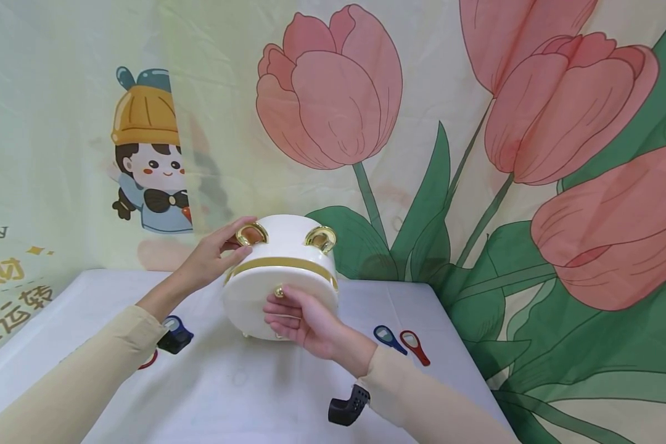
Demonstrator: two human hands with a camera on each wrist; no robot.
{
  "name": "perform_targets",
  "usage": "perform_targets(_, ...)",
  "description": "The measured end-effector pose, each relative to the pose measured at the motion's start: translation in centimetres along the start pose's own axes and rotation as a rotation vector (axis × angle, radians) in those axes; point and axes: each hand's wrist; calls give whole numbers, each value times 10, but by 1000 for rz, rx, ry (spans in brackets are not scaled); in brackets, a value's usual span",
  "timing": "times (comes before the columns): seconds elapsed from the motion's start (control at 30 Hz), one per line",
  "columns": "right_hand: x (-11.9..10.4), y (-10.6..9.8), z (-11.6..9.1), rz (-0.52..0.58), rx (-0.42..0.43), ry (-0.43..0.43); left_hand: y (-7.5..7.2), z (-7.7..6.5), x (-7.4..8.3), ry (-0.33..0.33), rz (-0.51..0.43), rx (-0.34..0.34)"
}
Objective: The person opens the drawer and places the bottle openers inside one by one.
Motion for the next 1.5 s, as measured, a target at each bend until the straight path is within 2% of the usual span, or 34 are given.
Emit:
perform_targets(0.2, -1, -1, 6, -26, -10, -11, 0, -1, 0, 3, 1, 5)
perform_targets(0.7, -4, -1, 15, -86, 25, -54, 0, 0, 0, 9, -2, 8)
perform_targets(1.1, -5, -2, 22, -113, 18, -75, 0, -3, 0, -26, -18, -1)
perform_targets(1.5, -6, -6, 25, -122, 27, -81, -1, -1, 1, -37, -24, -16)
Point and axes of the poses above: each hand's wrist, its own z-axis towards the middle knuckle, its own y-axis out of the palm, x = y × z, and after that the axes turned 4 degrees about -y, right-handed
